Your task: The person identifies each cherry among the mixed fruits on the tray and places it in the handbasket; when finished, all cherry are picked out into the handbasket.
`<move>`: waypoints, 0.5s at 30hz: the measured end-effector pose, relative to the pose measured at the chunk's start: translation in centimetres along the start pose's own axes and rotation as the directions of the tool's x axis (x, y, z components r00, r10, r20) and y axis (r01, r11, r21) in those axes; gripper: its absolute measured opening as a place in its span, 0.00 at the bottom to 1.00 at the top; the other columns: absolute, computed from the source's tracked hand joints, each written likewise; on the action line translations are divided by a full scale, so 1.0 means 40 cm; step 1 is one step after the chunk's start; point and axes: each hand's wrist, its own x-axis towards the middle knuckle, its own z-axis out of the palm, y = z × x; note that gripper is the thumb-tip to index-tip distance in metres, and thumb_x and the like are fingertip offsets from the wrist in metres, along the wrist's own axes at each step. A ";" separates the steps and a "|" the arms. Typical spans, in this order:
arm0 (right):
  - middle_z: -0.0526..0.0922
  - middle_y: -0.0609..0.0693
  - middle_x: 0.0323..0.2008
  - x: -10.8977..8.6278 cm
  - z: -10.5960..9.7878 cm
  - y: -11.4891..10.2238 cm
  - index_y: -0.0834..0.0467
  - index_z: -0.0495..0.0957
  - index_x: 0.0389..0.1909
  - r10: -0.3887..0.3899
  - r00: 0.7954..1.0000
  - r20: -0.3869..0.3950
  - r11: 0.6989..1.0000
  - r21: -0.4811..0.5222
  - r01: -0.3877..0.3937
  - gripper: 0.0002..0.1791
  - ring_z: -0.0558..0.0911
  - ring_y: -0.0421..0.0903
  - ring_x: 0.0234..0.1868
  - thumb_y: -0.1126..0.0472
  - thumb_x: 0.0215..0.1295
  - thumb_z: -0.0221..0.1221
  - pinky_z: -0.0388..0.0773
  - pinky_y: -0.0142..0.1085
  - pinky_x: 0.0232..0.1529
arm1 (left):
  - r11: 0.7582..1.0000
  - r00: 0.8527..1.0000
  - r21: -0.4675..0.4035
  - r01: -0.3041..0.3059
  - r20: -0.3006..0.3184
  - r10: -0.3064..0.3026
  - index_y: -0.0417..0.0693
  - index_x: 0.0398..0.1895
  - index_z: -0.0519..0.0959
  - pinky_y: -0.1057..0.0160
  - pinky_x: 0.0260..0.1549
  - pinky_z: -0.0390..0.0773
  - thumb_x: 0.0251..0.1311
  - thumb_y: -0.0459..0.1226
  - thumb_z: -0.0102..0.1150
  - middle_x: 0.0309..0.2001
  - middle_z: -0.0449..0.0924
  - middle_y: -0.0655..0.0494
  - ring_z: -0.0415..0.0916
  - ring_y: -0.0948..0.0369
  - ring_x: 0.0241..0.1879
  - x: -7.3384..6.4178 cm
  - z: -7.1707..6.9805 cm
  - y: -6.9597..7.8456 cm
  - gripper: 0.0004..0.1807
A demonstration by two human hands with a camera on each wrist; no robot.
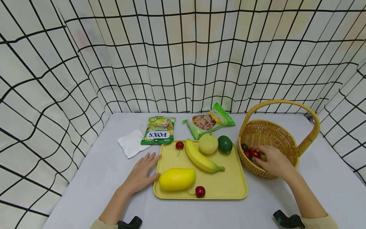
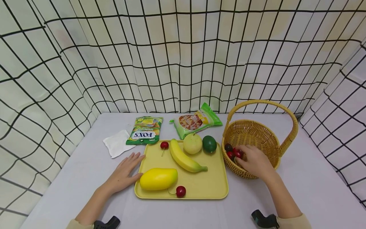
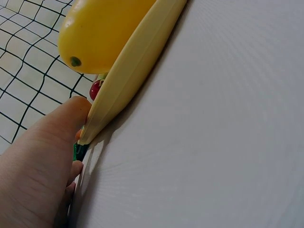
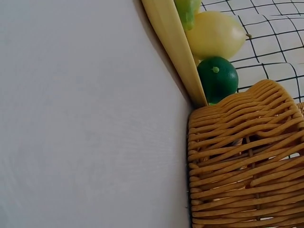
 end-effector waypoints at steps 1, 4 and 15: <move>0.80 0.56 0.40 0.001 0.001 0.001 0.60 0.74 0.49 0.006 1.000 0.006 1.000 0.000 -0.006 0.20 0.78 0.55 0.41 0.58 0.57 0.61 0.77 0.51 0.36 | 1.000 1.000 0.000 -0.001 -0.001 0.001 0.56 0.68 0.59 0.46 0.65 0.41 0.56 0.55 0.53 0.69 0.52 0.48 0.43 0.49 0.69 0.000 0.001 0.000 0.37; 0.80 0.54 0.37 0.006 0.003 0.003 0.59 0.74 0.48 0.019 1.000 0.023 1.000 0.007 -0.019 0.19 0.78 0.52 0.38 0.57 0.56 0.62 0.77 0.48 0.32 | 1.000 1.000 -0.003 0.000 -0.001 0.000 0.56 0.68 0.59 0.47 0.65 0.42 0.56 0.55 0.52 0.69 0.52 0.48 0.43 0.50 0.69 -0.001 0.000 0.000 0.37; 0.80 0.53 0.35 0.013 0.009 0.013 0.59 0.75 0.45 0.012 1.000 0.025 1.000 0.012 -0.012 0.17 0.78 0.52 0.36 0.58 0.55 0.62 0.77 0.45 0.30 | 1.000 1.000 0.001 0.000 -0.001 0.000 0.56 0.69 0.59 0.47 0.65 0.42 0.56 0.55 0.53 0.69 0.52 0.48 0.43 0.50 0.69 -0.001 0.001 0.000 0.37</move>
